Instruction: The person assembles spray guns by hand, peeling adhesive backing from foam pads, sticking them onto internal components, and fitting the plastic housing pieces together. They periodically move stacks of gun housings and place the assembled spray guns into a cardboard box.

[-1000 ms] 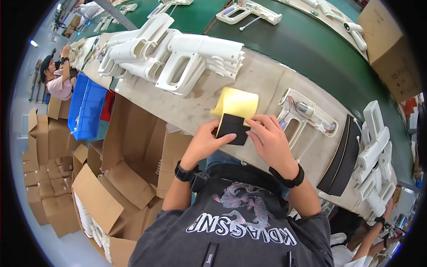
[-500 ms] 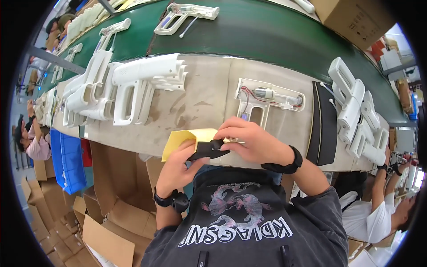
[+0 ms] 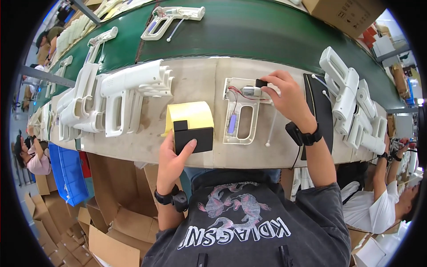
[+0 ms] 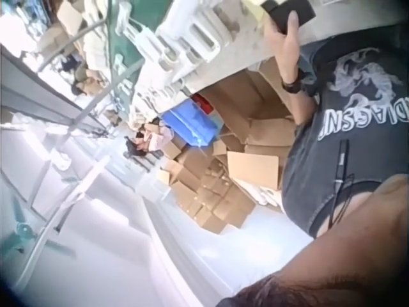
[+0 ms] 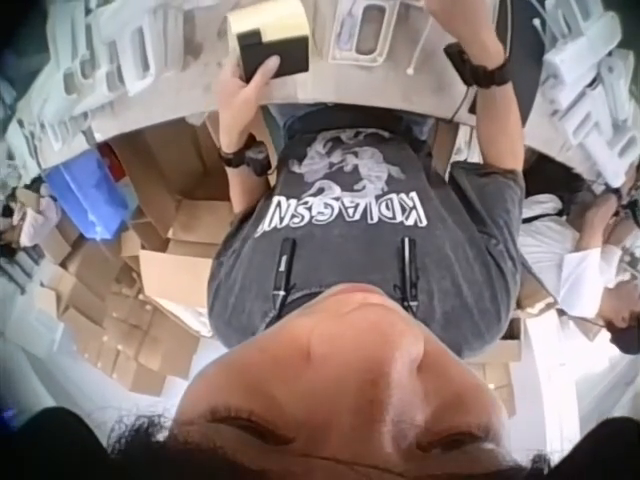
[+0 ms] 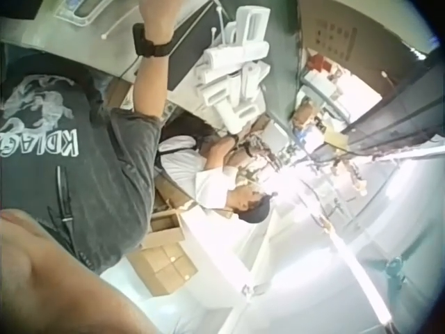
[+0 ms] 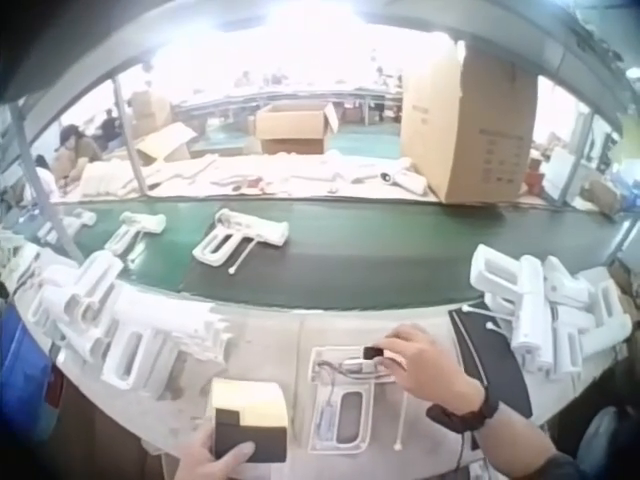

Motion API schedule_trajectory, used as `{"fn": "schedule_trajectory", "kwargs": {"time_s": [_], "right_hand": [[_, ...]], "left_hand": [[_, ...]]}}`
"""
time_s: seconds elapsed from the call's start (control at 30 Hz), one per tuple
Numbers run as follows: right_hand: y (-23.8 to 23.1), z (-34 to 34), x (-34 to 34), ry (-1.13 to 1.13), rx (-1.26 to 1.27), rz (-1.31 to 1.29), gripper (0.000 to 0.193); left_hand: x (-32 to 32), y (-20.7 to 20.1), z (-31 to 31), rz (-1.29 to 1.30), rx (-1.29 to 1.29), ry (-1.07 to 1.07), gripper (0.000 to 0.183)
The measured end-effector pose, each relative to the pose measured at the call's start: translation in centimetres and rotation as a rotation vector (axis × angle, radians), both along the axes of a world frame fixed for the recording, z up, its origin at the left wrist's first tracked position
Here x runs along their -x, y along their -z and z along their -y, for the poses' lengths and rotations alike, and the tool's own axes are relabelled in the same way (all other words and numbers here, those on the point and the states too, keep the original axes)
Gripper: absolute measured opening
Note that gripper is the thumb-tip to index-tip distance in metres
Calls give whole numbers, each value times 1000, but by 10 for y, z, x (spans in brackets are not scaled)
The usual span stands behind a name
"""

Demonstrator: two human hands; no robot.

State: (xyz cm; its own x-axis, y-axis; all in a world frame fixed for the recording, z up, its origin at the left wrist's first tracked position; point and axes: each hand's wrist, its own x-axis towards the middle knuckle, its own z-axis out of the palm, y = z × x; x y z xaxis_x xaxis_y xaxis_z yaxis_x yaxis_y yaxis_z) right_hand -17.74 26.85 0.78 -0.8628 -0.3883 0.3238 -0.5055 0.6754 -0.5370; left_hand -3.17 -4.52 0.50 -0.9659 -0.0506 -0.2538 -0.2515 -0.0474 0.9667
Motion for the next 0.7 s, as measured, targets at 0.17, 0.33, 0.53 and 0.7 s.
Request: {"fn": "schedule_trajectory", "kwargs": {"time_s": [0.17,0.33,0.53,0.7], "right_hand": [[14,10,-3,-78,-44,15,24],[15,13,-5,-75,-90,-13,26],[-23,42,-44,-161,160,0,33],[-24,87,-66,-455,329,191,38]], "left_hand": [[-1,1,-4,50,4,18,42],[-4,-1,-7,51,-14,67,41],[-9,-7,-23,-14,-107,61,41],[-9,-21,-25,-62,285,260,34]]}}
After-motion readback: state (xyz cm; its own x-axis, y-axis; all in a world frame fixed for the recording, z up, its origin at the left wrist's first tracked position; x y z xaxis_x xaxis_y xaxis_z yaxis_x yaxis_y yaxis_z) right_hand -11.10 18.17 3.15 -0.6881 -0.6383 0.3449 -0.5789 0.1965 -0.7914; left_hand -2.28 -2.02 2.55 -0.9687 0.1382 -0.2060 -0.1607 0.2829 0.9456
